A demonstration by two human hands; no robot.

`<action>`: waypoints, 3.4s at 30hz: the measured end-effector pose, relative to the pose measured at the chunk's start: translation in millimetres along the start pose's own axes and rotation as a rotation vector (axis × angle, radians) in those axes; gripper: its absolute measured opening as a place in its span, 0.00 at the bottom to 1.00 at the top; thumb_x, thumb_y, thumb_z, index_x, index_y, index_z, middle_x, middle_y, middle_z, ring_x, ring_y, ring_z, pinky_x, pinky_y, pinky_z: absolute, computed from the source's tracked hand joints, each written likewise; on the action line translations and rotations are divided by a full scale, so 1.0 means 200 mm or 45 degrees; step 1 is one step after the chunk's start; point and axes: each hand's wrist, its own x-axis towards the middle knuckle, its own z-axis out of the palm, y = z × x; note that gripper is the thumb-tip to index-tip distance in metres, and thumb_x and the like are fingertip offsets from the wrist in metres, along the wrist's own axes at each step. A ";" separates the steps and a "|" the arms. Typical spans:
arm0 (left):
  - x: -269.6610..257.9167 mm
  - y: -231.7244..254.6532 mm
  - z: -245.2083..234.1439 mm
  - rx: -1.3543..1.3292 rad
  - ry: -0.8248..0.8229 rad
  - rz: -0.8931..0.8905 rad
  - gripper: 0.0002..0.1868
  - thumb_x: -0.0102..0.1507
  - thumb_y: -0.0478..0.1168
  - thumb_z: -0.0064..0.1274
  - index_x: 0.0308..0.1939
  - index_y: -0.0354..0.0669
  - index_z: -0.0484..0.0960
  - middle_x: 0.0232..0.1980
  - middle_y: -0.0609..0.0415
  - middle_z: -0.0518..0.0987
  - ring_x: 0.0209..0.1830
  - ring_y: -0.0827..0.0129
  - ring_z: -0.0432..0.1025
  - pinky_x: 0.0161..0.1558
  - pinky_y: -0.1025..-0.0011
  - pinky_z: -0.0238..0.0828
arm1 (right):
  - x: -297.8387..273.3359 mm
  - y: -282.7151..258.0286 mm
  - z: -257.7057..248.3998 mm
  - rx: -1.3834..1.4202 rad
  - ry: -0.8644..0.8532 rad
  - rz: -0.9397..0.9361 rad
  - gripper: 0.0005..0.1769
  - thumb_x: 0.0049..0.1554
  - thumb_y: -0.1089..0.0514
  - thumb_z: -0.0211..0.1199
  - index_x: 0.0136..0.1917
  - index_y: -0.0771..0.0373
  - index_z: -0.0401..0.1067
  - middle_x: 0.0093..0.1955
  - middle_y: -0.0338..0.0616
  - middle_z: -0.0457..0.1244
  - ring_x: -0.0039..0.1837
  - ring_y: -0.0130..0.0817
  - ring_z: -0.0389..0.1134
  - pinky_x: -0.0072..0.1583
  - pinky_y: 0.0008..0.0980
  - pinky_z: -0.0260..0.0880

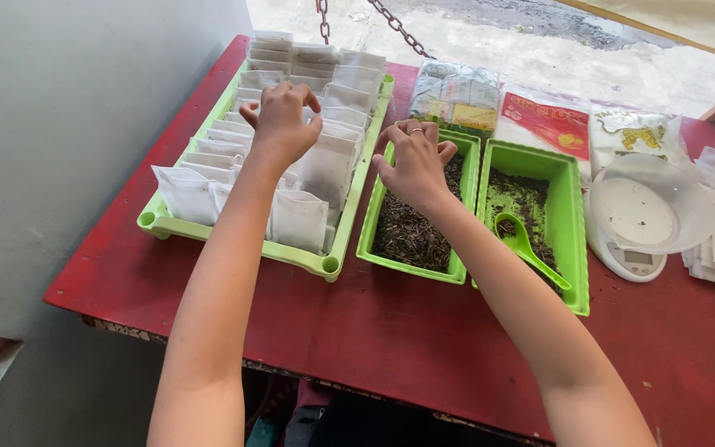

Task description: Filling small tea bags with leaves, weighing them on a scale, and organizing them in a tray

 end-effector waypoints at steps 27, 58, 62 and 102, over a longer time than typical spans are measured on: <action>-0.05 2.25 1.12 -0.457 -0.410 0.944 0.06 0.57 0.53 0.56 0.35 0.64 0.82 0.44 0.62 0.76 0.59 0.61 0.67 0.60 0.39 0.51 | -0.86 1.80 -1.02 -0.213 0.636 0.833 0.08 0.60 0.40 0.64 0.49 0.39 0.76 0.60 0.37 0.61 0.68 0.47 0.57 0.62 0.65 0.55; -0.35 2.73 1.45 -0.013 -0.339 1.151 0.15 0.59 0.45 0.54 0.49 0.52 0.87 0.61 0.47 0.69 0.71 0.46 0.52 0.66 0.40 0.46 | -1.23 2.25 -0.95 -0.543 1.068 0.927 0.04 0.55 0.45 0.75 0.45 0.35 0.81 0.64 0.29 0.56 0.69 0.46 0.48 0.62 0.62 0.50; -0.18 2.55 1.37 -0.226 -0.424 0.876 0.19 0.62 0.55 0.51 0.53 0.58 0.84 0.58 0.52 0.70 0.70 0.51 0.55 0.64 0.40 0.50 | -1.02 1.99 -1.01 -0.402 1.161 0.741 0.04 0.58 0.48 0.76 0.47 0.39 0.83 0.62 0.26 0.56 0.67 0.40 0.49 0.62 0.56 0.52; -0.31 1.21 0.01 -0.418 -0.047 0.386 0.08 0.63 0.44 0.60 0.46 0.53 0.87 0.47 0.53 0.79 0.57 0.57 0.69 0.62 0.32 0.36 | -0.52 0.62 -0.90 0.329 0.491 0.016 0.05 0.59 0.56 0.73 0.49 0.55 0.80 0.62 0.48 0.63 0.68 0.50 0.58 0.71 0.53 0.55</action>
